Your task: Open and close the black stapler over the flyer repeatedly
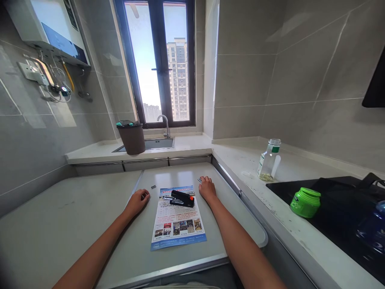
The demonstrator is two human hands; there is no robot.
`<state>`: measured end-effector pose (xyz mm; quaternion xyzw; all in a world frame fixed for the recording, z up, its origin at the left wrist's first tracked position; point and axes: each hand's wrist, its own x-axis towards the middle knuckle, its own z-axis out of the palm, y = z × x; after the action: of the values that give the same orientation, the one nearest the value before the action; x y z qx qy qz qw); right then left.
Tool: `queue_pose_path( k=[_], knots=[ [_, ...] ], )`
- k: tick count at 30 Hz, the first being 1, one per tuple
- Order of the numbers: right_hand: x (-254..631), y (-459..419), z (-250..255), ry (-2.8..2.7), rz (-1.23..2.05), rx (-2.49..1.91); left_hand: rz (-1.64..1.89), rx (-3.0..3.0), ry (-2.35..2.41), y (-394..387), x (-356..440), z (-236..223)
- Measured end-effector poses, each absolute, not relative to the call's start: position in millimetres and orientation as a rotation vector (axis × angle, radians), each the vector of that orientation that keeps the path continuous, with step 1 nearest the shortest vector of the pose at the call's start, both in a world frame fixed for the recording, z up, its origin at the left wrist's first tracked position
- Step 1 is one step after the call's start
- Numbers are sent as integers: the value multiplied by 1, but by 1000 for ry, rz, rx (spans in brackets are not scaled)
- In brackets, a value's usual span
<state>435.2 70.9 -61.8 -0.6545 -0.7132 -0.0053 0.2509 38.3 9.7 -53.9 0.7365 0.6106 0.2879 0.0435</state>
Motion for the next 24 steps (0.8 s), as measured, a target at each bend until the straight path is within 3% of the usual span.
queue_pose_path(
  k=[9, 18, 24],
  knots=[
    [430, 63, -55, -2061, -157, -1660, 707, 2368, 2002, 5, 47, -51],
    [428, 62, -54, -2125, -83, -1674, 724, 2479, 1960, 9, 53, -47],
    [428, 62, -54, -2123, -79, -1668, 492, 2491, 1918, 15, 54, -57]
  ],
)
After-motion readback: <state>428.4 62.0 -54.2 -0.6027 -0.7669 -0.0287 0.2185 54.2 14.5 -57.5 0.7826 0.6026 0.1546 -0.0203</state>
